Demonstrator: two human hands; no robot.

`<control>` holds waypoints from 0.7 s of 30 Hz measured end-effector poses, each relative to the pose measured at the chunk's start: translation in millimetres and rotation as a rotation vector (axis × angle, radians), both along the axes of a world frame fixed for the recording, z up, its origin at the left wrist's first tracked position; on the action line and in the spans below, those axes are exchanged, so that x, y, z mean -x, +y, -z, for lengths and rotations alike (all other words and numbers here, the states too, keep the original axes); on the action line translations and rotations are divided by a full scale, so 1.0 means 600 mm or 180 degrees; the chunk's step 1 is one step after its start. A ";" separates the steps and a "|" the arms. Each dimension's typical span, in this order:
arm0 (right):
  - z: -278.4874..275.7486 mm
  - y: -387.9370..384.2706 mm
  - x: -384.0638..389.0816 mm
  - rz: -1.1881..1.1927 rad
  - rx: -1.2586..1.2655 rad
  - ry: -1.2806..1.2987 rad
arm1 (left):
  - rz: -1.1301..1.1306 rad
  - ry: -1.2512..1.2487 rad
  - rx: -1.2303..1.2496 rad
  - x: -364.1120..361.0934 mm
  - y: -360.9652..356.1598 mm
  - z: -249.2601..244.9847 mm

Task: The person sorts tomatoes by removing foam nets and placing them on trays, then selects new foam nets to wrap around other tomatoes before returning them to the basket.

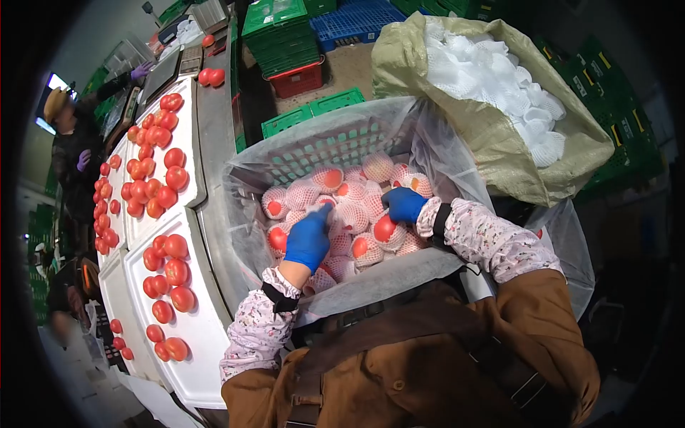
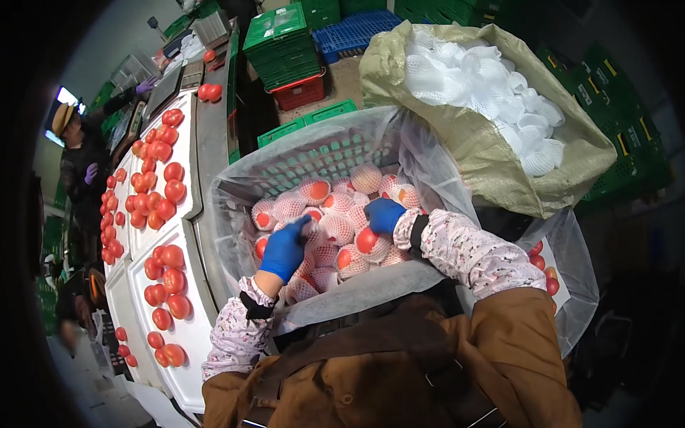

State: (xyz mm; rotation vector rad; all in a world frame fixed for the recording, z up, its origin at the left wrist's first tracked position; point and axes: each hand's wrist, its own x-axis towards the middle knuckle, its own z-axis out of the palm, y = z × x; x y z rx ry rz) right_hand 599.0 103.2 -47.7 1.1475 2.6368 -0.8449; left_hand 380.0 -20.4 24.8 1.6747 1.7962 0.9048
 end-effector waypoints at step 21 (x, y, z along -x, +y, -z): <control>-0.140 -0.074 0.172 -0.0050 0.0905 0.1941 | -0.0239 -0.2791 0.0464 0.037 0.026 -0.028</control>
